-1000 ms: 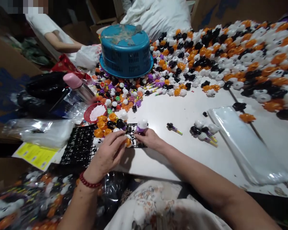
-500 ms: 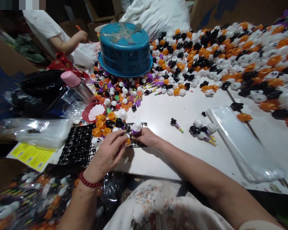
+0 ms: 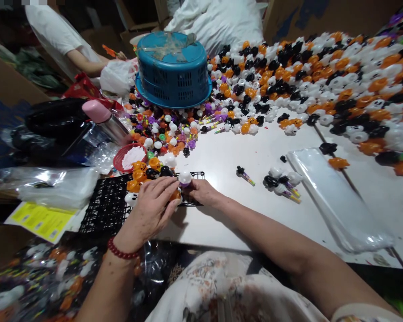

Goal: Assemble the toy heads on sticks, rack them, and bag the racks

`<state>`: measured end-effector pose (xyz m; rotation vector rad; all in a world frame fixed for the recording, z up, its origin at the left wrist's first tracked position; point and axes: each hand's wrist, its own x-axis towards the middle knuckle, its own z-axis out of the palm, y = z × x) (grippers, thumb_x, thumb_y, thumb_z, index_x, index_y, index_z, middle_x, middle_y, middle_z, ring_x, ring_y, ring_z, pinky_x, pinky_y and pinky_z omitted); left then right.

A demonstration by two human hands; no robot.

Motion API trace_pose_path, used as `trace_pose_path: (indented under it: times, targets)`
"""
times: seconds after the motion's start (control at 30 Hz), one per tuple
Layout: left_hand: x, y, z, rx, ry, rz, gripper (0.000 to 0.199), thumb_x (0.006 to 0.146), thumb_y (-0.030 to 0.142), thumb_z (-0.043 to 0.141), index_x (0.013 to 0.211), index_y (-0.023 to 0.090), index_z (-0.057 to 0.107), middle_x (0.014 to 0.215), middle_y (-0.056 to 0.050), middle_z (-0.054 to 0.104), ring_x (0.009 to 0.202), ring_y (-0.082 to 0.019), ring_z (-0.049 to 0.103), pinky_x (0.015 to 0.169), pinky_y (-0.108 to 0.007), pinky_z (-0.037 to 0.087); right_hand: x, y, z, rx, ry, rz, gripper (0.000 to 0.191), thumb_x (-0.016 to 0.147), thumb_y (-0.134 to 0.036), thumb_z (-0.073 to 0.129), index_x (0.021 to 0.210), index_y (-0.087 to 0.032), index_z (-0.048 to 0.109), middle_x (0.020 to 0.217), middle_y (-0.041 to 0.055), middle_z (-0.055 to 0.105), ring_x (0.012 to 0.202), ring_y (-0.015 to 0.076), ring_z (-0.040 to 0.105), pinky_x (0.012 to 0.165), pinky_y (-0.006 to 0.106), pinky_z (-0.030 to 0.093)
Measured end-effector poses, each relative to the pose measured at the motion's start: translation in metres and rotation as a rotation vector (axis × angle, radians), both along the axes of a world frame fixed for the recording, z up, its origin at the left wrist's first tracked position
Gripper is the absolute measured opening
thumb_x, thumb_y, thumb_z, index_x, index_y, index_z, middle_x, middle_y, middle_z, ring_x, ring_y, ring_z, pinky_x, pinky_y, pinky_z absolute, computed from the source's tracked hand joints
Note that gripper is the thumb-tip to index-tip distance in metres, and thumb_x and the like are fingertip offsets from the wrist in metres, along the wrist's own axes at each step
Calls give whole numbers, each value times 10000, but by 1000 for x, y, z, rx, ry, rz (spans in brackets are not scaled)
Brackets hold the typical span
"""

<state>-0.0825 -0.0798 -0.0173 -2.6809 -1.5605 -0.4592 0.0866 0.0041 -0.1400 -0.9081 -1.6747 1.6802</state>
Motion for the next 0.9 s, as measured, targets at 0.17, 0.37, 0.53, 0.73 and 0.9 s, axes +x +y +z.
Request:
trace_pose_path:
  times: [0.17,0.37,0.53,0.73,0.9]
  targets:
    - [-2,2,0,-20,-33,10,343,959,259,493,1288,212,577,1294,-118,612,1221,-264,550,1045,-478,419,6,-3,10,46,-166,-42,144,772,-215,638,887,-162,707,788,6,661,743,148,567,671,248,438]
    - [-4,1,-3,-22,-101,4,379,952,246,512,1327,196,536,1294,-142,559,1206,-276,529,1032,-481,459,1,-2,10,-14,-111,-65,154,767,-265,679,879,-163,710,808,11,675,752,153,588,701,269,464]
    - [-4,1,-3,-24,-101,3,396,961,236,505,1356,206,493,1371,-137,525,1271,-272,495,1083,-486,430,0,-2,6,-81,-94,-57,116,767,-233,675,851,-157,694,765,5,655,706,146,587,666,269,487]
    - [-6,0,-1,-49,-100,-8,403,971,258,486,1372,216,471,1372,-123,551,1272,-263,510,1085,-485,428,0,3,11,-247,-38,10,66,761,-173,680,826,-164,680,730,-7,647,669,149,623,665,288,543]
    - [-6,5,-2,-59,-87,17,411,973,288,476,1372,189,476,1333,-134,570,1249,-270,513,1069,-487,422,16,5,27,65,-311,143,53,818,-162,662,831,-174,712,776,7,701,767,194,665,723,299,533]
